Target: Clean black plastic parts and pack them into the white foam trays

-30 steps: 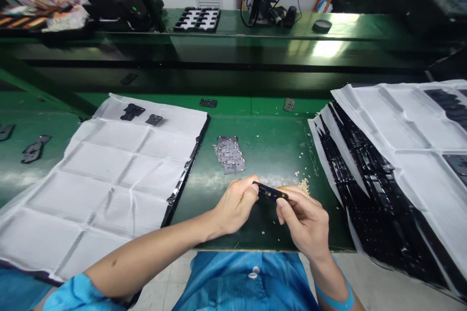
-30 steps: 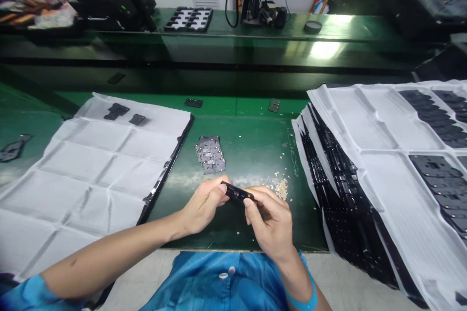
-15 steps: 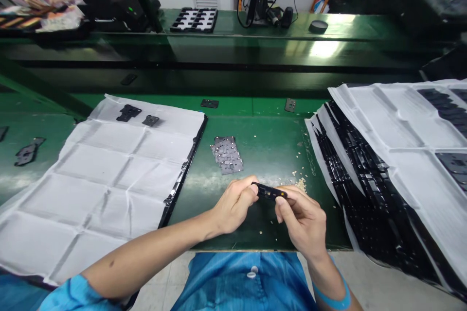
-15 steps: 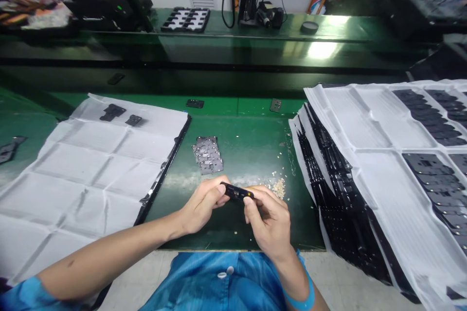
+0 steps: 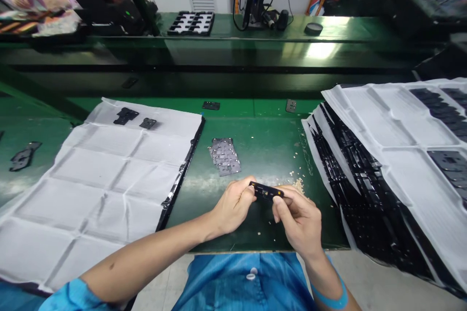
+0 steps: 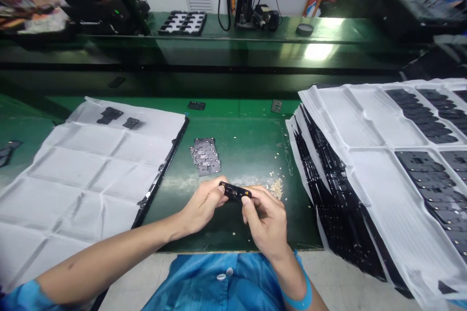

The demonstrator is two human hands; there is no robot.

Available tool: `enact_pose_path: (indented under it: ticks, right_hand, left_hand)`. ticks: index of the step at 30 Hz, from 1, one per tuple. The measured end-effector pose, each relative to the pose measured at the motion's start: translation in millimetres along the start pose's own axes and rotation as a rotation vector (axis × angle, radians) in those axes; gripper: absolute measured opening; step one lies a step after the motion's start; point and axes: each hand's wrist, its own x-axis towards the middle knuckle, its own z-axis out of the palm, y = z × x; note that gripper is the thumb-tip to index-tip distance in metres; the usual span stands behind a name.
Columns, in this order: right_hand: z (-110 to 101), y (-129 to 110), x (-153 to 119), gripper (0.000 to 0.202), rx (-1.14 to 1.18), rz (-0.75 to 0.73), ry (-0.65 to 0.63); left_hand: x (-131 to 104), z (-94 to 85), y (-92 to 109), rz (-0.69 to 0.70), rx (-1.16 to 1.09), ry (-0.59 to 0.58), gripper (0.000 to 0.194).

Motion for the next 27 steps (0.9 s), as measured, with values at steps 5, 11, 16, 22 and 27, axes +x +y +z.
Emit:
enact_pose_path:
  ticks: [5, 11, 16, 22, 27]
  right_hand:
    - [-3.6, 1.0, 5.9, 0.011, 0.023, 0.037, 0.116]
    - [-8.7, -0.7, 6.9, 0.012, 0.023, 0.027, 0.122]
    - [-6.7, 0.9, 3.3, 0.013, 0.001, 0.009, 0.105]
    - [-7.7, 6.1, 3.0, 0.016, -0.056, 0.002, 0.127]
    - [-9.8, 7.1, 3.4, 0.026, -0.145, -0.022, 0.095]
  left_hand:
    - [-1.5, -4.2, 5.1, -0.013, 0.01, -0.119, 0.015]
    - [3.3, -4.6, 4.6, -0.05, -0.004, -0.05, 0.031]
    - [8.4, -3.3, 2.8, -0.021, 0.02, -0.058, 0.039]
    - [5.3, -8.5, 6.4, -0.04, 0.095, -0.109, 0.025]
    - [10.1, -11.1, 10.1, -0.005, 0.154, -0.055, 0.03]
